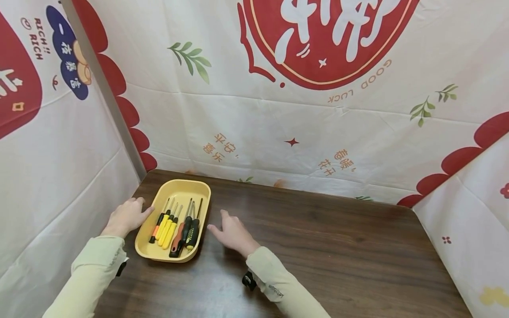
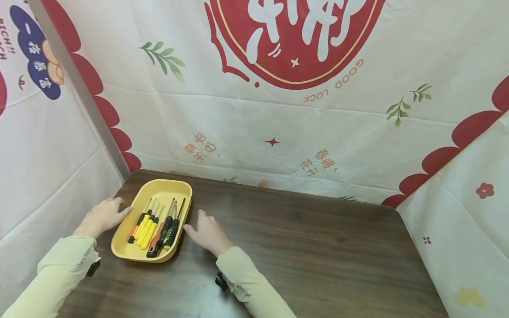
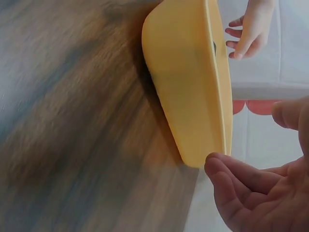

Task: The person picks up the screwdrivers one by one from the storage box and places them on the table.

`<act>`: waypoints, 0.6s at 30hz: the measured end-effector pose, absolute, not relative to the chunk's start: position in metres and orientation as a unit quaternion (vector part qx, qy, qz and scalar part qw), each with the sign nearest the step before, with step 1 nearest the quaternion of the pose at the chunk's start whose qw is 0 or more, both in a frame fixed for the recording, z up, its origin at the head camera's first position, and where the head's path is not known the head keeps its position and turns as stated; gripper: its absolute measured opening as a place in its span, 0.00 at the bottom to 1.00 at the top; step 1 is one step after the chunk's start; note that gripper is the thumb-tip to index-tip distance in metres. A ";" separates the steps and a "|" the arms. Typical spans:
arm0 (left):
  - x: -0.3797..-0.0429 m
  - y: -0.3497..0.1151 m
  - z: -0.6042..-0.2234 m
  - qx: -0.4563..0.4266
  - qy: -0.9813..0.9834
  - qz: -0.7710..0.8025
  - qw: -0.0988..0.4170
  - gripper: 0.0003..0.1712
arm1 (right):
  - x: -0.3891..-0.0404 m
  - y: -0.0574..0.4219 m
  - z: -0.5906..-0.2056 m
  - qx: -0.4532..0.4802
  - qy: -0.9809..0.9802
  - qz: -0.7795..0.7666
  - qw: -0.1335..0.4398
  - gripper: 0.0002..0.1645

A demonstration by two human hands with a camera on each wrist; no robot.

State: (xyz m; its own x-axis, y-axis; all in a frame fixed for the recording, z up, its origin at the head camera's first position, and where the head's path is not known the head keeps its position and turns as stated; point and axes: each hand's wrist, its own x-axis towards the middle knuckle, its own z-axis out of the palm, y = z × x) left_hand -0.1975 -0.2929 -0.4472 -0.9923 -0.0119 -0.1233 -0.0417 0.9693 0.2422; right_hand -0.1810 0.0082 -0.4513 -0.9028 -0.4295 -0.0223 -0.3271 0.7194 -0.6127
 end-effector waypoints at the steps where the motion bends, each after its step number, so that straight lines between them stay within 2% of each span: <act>1: -0.198 -0.293 -0.447 -0.012 0.990 0.123 0.061 0.32 | -0.181 0.006 -0.452 -0.200 0.922 -0.319 0.088 0.38; 8: -0.202 -0.287 -0.446 -0.003 0.990 0.125 0.061 0.24 | -0.177 -0.015 -0.466 -0.206 0.917 -0.325 0.100 0.32; 18: -0.205 -0.284 -0.450 0.010 0.992 0.110 0.067 0.20 | -0.178 -0.036 -0.469 -0.179 0.908 -0.365 0.097 0.20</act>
